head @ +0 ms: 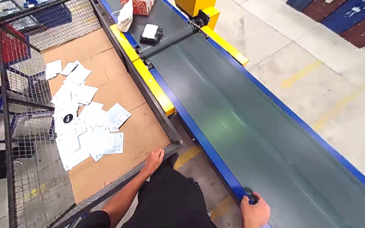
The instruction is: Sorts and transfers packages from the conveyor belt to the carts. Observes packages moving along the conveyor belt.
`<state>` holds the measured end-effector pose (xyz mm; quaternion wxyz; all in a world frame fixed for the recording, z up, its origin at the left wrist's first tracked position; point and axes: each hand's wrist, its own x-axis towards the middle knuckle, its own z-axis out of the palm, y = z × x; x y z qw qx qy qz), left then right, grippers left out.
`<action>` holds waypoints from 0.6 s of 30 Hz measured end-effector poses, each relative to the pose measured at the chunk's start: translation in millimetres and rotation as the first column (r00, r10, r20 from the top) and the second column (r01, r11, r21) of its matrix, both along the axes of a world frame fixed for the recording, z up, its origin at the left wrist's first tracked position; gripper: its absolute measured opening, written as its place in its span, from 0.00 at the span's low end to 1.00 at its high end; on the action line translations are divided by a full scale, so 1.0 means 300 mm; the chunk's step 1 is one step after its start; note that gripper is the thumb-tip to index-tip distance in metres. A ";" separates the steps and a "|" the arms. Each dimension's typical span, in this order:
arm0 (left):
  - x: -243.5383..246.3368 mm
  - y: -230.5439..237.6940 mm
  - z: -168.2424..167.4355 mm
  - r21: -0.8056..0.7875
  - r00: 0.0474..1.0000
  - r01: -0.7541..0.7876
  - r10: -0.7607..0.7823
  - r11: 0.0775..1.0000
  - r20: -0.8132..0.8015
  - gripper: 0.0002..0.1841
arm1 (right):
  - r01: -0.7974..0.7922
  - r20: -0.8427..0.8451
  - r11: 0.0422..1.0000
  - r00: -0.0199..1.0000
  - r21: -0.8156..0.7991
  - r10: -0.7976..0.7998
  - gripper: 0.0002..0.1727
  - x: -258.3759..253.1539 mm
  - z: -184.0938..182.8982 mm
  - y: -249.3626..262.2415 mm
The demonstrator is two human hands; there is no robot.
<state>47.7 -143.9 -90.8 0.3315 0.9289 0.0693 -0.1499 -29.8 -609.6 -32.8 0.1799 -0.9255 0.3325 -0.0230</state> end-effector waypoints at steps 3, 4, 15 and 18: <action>0.000 0.003 -0.007 -0.007 0.999 -0.042 0.042 0.999 0.000 0.24 | 0.069 -0.049 0.997 0.996 -0.026 -0.070 0.25 -0.015 0.012 -0.015; -0.003 -0.001 -0.009 -0.005 0.999 -0.048 0.048 0.999 -0.001 0.24 | 0.080 -0.061 0.996 0.995 -0.031 -0.082 0.25 -0.007 0.019 -0.020; -0.001 -0.005 -0.022 -0.003 0.994 -0.108 0.108 0.994 0.023 0.23 | -0.024 -0.005 1.000 1.000 -0.010 0.024 0.24 0.123 -0.011 -0.020; -0.014 -0.011 -0.021 0.006 0.988 -0.144 0.144 0.990 0.050 0.22 | -0.074 0.025 0.997 0.997 0.018 0.073 0.23 0.137 -0.014 -0.046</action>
